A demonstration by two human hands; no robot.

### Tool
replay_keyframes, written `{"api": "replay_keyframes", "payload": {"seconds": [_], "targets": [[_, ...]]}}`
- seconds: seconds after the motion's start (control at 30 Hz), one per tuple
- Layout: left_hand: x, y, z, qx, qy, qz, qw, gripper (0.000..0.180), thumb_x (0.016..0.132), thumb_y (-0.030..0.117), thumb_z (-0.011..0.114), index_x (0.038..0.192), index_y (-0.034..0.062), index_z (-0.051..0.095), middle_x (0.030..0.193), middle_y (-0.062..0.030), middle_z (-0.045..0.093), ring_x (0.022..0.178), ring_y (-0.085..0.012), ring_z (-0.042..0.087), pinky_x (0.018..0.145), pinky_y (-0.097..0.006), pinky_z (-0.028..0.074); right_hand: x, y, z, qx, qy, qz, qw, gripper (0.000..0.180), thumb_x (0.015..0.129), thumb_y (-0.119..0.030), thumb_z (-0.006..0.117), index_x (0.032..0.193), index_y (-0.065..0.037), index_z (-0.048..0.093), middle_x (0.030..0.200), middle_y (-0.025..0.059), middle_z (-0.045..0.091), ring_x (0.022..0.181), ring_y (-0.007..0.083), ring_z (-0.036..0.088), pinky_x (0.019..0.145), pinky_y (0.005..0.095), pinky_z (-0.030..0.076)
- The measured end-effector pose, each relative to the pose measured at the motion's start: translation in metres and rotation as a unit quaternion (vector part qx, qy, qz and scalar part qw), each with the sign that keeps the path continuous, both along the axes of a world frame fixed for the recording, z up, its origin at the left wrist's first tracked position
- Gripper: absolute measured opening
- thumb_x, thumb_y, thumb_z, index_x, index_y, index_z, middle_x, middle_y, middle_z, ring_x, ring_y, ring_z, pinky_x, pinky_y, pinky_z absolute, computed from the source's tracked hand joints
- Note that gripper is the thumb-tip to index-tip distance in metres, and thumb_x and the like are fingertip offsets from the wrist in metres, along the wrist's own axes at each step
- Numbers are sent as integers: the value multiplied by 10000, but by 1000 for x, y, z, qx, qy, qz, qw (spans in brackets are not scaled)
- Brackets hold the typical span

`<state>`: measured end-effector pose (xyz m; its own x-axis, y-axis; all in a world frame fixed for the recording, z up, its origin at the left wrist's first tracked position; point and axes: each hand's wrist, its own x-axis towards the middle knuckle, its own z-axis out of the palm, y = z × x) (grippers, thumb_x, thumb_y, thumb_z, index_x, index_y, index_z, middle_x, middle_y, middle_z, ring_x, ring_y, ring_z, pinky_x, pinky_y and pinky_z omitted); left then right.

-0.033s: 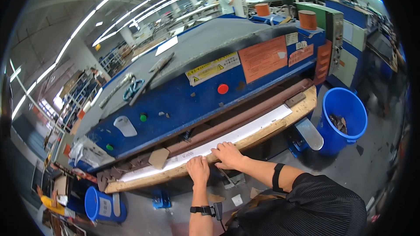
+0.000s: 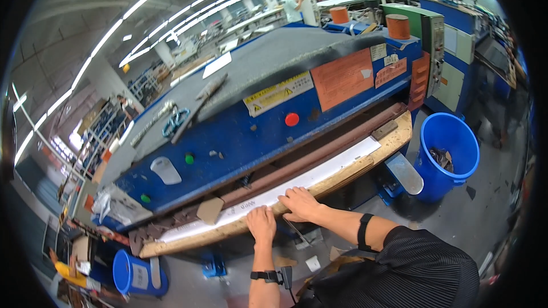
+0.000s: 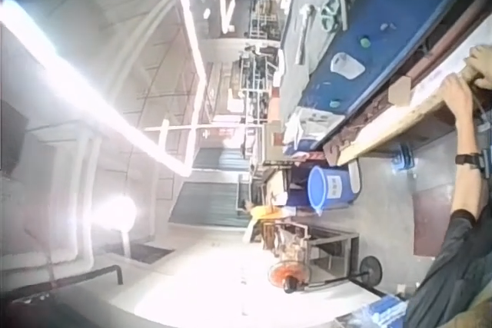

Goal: Manually cutting leather pieces using a metal template and scissors at an industrial workbench.

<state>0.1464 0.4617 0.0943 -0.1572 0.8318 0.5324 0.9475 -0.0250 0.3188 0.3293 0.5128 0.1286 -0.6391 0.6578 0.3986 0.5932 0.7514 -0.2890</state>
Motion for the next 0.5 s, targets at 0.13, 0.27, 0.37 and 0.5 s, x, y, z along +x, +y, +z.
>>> {"api": "replay_keyframes", "payload": {"seconds": [0.13,0.27,0.37,0.5], "targets": [[-17,20,-7,-5,-4,-72,997,318,929,295,599,1096,40,686,1071,-177,651,1051,-365,564,973,-475,404,0,8,-11,25,39,-15,999,660,764,-339,769,1306,-37,544,1187,159,583,1110,351,542,988,467,410],[-87,29,1,-1,-191,-162,968,380,881,197,662,1214,18,621,1189,-205,627,1193,-387,526,1047,-474,388,-4,12,-8,34,84,-17,996,589,801,-323,752,1275,-25,568,1264,189,572,1146,360,547,1010,462,406],[-174,55,63,169,-152,-14,974,475,992,274,518,1295,-92,518,1347,-275,510,1259,-448,455,1092,-520,323,8,49,24,113,222,-60,967,559,794,-281,760,1247,-7,580,1284,217,564,1165,379,553,981,471,435],[-310,77,96,255,-62,212,941,633,1059,352,391,1435,-155,337,1555,-334,232,1453,-450,226,1200,-509,165,27,85,132,290,295,-201,888,480,857,-205,702,1255,28,567,1394,250,480,1245,382,515,1018,465,414]]}}
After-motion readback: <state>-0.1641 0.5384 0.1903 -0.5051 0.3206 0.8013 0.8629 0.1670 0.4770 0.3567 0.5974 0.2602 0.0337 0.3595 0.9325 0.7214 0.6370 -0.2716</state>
